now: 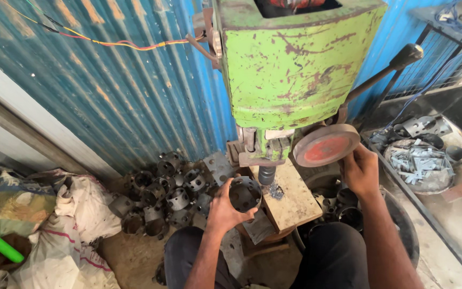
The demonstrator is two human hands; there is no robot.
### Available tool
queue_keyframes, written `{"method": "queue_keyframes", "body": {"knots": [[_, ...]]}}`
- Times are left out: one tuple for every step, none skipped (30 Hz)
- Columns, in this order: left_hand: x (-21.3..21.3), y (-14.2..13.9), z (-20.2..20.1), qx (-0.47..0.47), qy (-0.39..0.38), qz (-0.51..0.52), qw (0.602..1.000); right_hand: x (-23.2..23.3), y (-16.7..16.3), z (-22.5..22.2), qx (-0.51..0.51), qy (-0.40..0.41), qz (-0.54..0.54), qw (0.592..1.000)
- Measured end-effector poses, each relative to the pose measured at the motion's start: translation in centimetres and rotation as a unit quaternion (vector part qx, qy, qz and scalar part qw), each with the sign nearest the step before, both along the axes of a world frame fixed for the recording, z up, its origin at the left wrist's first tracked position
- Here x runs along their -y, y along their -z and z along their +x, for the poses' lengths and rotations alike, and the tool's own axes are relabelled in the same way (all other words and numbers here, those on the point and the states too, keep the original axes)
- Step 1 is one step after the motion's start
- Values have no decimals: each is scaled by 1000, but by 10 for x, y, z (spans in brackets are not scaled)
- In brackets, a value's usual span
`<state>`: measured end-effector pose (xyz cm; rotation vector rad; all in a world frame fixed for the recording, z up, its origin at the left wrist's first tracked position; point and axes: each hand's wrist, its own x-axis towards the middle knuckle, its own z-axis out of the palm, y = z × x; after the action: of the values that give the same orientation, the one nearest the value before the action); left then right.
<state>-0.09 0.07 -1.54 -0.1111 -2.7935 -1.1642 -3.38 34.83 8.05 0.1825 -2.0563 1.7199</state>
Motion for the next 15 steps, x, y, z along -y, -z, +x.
{"method": "queue_keyframes", "body": {"knots": [[0, 0, 0, 1, -1, -7, 1000, 0, 1, 0, -1, 2, 2, 1000], [-1, 0, -1, 1, -2, -15, 1000, 0, 1, -1, -3, 5, 4, 1000], [-1, 0, -1, 3, -1, -12, 1000, 1, 0, -1, -4, 1, -1, 1000], [-2, -1, -1, 4, 0, -7, 1000, 1, -1, -2, -6, -3, -4, 1000], [-1, -3, -1, 7, 0, -4, 1000, 2, -2, -2, -7, -8, -9, 1000], [-1, -5, 0, 10, 2, -4, 1000, 3, -3, -2, -1, -8, -19, 1000], [-2, -6, 0, 12, 2, -3, 1000, 4, -5, -2, 4, -9, -28, 1000], [-2, -8, 1, 13, 3, -2, 1000, 4, -6, -2, 9, -10, -37, 999], [-2, -10, 1, 14, 2, 3, 1000, 5, -7, -1, -1, -13, -36, 999], [-2, -11, 2, 14, 2, 7, 1000, 5, -6, -1, -9, -16, -34, 999], [-2, -11, 3, 17, 2, 11, 1000, 4, -5, -1, -17, -18, -32, 999], [-3, -11, 3, 7, 2, 18, 1000, 4, -3, -1, -16, -16, -34, 999], [-3, -11, 4, -3, 3, 24, 1000, 3, 0, -3, -15, -13, -37, 999], [-3, -10, 4, -11, 3, 30, 999, 3, 4, -5, -12, -10, -39, 999], [-3, -9, 5, -16, 3, 32, 999, 4, 9, -8, -38, -10, -27, 999]]}}
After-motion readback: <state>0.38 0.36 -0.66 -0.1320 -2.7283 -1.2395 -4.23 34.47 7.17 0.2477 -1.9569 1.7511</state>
